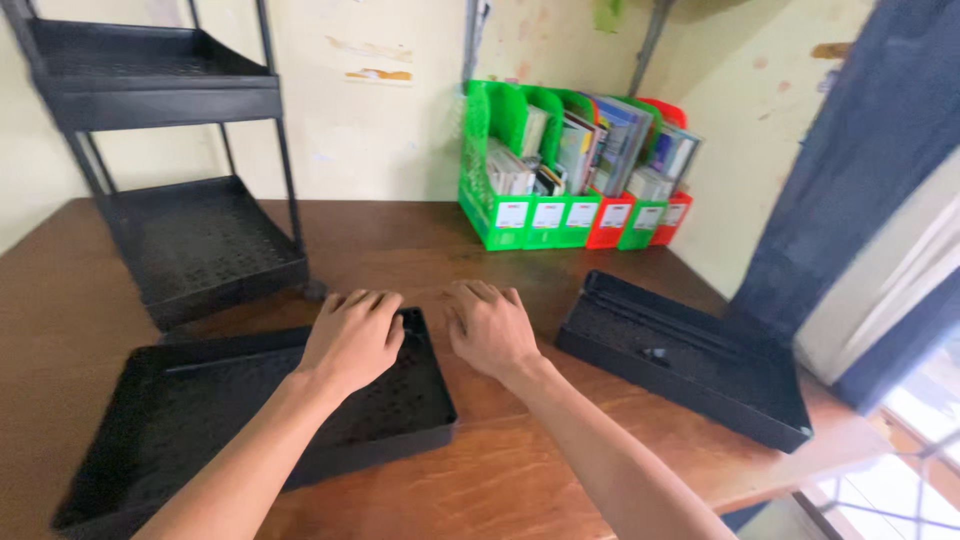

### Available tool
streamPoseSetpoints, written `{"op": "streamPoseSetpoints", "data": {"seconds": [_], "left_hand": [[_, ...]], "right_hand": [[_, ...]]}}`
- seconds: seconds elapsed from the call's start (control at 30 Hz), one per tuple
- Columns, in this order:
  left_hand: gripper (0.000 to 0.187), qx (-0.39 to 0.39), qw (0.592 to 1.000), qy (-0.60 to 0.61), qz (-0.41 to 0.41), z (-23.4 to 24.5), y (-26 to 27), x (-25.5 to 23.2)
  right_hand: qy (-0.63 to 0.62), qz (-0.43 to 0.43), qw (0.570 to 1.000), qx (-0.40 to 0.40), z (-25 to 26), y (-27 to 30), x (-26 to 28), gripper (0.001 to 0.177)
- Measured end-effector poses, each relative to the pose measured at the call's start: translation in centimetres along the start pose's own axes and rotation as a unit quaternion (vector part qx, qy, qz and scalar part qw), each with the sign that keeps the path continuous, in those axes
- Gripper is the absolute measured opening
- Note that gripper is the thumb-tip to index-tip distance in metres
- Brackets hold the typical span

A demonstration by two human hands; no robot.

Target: The person assembles a black plastic shelving unit on a wooden table. They insert vertical poles into the base, place perforated trays onto the frame, and adjust the components to fit securely.

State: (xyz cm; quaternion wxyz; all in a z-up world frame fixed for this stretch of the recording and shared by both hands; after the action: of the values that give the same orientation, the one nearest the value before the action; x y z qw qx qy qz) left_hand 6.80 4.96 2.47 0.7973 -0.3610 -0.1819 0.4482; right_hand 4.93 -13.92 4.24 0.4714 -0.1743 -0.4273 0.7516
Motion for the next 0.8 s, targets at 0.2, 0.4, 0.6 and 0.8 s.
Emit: {"op": "streamPoseSetpoints", "data": {"seconds": [0.2,0.4,0.6,0.8], "left_hand": [[0.029,-0.046,0.986,0.139,-0.085,-5.3,-5.5,-10.3],[0.024,0.054,0.978,0.179,-0.094,-12.4,-9.0,-20.0],[0.035,0.137,0.959,0.223,-0.108,-20.0,-12.0,-26.3],[0.032,0.256,0.947,0.176,-0.079,-27.0,-13.0,-27.3]], "right_hand": [[0.086,-0.076,0.993,0.007,8.4,3.7,-10.3,0.028],[0.159,-0.255,0.952,0.051,15.3,9.3,-19.6,0.033],[0.148,-0.394,0.906,0.043,18.6,14.7,-27.8,0.034],[0.152,-0.391,0.901,0.110,17.4,17.7,-33.8,0.042]]}}
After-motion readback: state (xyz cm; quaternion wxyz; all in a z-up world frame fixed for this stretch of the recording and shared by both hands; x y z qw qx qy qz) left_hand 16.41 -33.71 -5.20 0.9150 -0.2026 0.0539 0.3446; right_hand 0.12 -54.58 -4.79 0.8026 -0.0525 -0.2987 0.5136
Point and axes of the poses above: each hand's wrist, its own y-axis away from the middle knuckle, its own z-axis out of the back of the hand, x = y × z, the point moved 4 cm from there along -y, towards the middle knuckle, and after that the axes turned 11 degrees about -x, right-handed, at the moved point
